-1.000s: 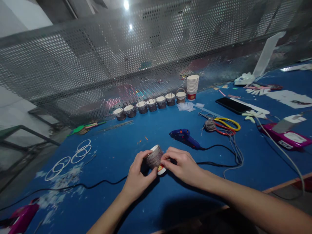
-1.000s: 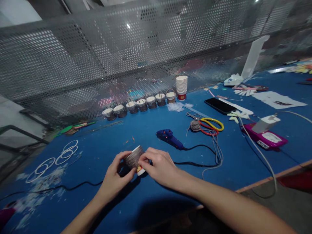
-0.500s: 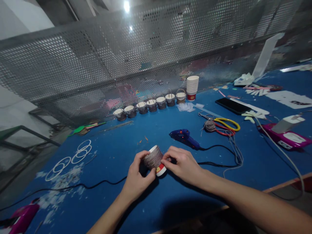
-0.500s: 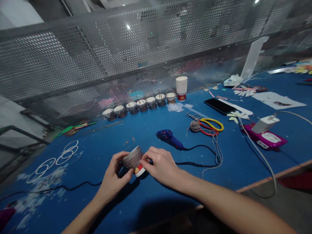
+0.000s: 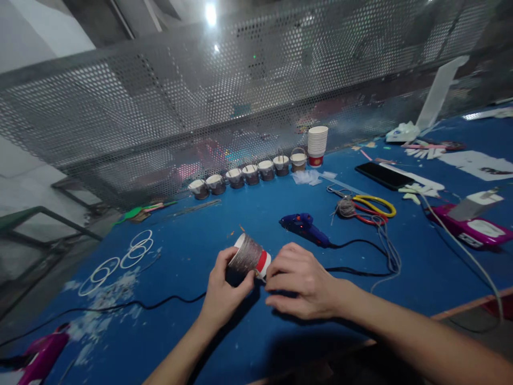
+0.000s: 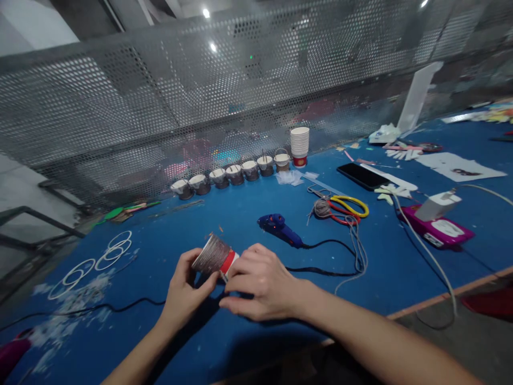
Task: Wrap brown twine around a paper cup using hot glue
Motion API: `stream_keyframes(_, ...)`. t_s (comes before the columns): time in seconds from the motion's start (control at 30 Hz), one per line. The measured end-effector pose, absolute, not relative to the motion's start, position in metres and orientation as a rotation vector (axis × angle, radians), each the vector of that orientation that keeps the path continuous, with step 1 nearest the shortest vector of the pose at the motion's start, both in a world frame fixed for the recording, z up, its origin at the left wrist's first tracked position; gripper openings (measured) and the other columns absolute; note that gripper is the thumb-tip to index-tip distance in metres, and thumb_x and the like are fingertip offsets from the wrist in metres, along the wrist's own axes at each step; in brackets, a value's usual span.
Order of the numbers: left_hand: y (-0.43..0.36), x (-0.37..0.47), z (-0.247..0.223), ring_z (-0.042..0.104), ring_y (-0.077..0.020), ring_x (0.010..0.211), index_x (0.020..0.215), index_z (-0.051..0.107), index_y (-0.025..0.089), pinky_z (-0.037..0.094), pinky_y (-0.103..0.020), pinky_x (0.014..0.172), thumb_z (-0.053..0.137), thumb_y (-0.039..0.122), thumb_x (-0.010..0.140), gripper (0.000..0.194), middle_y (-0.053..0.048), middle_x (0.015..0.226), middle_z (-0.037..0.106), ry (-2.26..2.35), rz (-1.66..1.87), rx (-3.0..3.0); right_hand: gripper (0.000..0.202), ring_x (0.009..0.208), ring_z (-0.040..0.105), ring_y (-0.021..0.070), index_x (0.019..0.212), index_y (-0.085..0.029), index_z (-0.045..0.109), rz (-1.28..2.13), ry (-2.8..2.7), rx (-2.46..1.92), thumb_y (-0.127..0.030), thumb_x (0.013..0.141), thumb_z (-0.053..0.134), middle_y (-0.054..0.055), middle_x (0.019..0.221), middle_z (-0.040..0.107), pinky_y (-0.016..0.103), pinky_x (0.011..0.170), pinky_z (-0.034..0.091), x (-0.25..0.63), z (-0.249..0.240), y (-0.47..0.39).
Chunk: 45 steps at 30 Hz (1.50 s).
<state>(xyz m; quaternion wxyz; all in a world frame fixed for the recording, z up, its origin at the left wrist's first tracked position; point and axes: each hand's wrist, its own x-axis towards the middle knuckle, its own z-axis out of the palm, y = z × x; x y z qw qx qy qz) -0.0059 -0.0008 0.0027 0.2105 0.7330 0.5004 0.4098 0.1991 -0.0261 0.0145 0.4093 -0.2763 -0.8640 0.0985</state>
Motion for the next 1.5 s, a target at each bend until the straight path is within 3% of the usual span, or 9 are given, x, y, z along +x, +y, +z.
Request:
stream_keyframes(0.13,0.002,-0.008,0.005,0.058,-0.0167,0.077,0.098,0.054,0.021,0.048,-0.030,0.073,0.062,0.028,0.071,0.029,-0.001,0.086,0.059,1.427,1.197,2.001,0.021,0.081,0.063,0.0208,0.091,-0.024,0.069,0.149,-2.216,-0.667,-0.038,0.090,0.053,0.007,0.090,0.072,0.041,0.086,0.042,0.220,0.033,-0.034)
stream_keyframes(0.33,0.005,-0.008,0.005,0.057,-0.0169,0.076,0.094,0.054,0.022,0.047,-0.030,0.071,0.061,0.029,0.073,0.023,-0.001,0.084,0.057,1.415,1.229,2.010,0.024,0.095,0.062,0.0262,0.095,-0.021,0.065,0.068,-1.618,-1.323,-0.034,0.089,0.047,0.011,0.097,0.069,0.043,0.088,0.046,0.265,0.039,-0.001)
stream_keyframes(0.43,0.006,-0.009,0.003,0.056,-0.0170,0.077,0.094,0.054,0.022,0.047,-0.029,0.072,0.061,0.030,0.073,0.023,-0.001,0.085,0.056,1.423,1.245,2.032,0.030,0.102,0.062,0.0307,0.102,-0.013,0.064,0.402,-1.661,-1.657,-0.031,0.080,0.056,0.017,0.108,0.067,0.046,0.090,0.047,0.278,0.033,0.024)
stream_keyframes(0.57,0.008,-0.011,0.001,0.056,-0.0165,0.075,0.093,0.054,0.022,0.046,-0.029,0.072,0.060,0.030,0.074,0.021,0.000,0.083,0.055,1.433,1.262,2.061,0.038,0.102,0.064,0.0299,0.107,-0.012,0.065,0.851,-1.832,-1.704,-0.039,0.081,0.059,0.017,0.114,0.067,0.042,0.090,0.048,0.278,0.028,0.038)
stream_keyframes(0.7,0.010,-0.012,0.001,0.056,-0.0162,0.075,0.092,0.054,0.022,0.046,-0.029,0.072,0.059,0.029,0.075,0.020,0.000,0.084,0.055,1.476,1.236,2.084,0.038,0.098,0.066,0.0288,0.106,-0.015,0.066,0.894,-1.871,-1.597,-0.043,0.082,0.059,0.015,0.112,0.069,0.039,0.084,0.050,0.271,0.022,0.036)
stream_keyframes(1.0,0.013,-0.011,0.000,0.056,-0.0165,0.073,0.093,0.053,0.020,0.046,-0.028,0.068,0.059,0.030,0.075,0.022,0.000,0.081,0.056,1.461,1.152,2.084,0.040,0.081,0.065,0.0236,0.091,-0.019,0.065,0.690,-1.827,-1.740,-0.040,0.095,0.032,0.009,0.088,0.071,0.031,0.070,0.043,0.263,0.003,0.037)
stream_keyframes(1.17,0.013,-0.011,0.000,0.057,-0.0171,0.073,0.093,0.054,0.020,0.047,-0.029,0.067,0.060,0.033,0.073,0.024,-0.001,0.081,0.057,1.481,1.146,2.049,0.035,0.085,0.064,0.0246,0.099,-0.017,0.065,0.688,-1.827,-1.730,-0.045,0.090,0.044,0.011,0.097,0.071,0.030,0.072,0.042,0.253,-0.003,0.035)
stream_keyframes(1.33,0.012,-0.009,0.002,0.058,-0.0172,0.071,0.092,0.055,0.020,0.047,-0.028,0.066,0.061,0.032,0.072,0.024,-0.001,0.080,0.059,1.496,1.147,2.029,0.038,0.081,0.063,0.0242,0.091,-0.017,0.062,0.615,-1.791,-1.723,-0.044,0.092,0.036,0.011,0.090,0.068,0.032,0.070,0.041,0.253,-0.004,0.032)
stream_keyframes(1.5,0.014,-0.010,0.000,0.058,-0.0174,0.071,0.091,0.056,0.019,0.047,-0.029,0.067,0.060,0.034,0.072,0.024,-0.001,0.079,0.058,1.496,1.126,2.001,0.025,0.064,0.052,0.0175,0.086,-0.019,0.054,0.673,-1.564,-1.453,-0.044,0.079,0.055,0.002,0.070,0.058,0.029,0.061,0.041,0.254,-0.001,0.023)
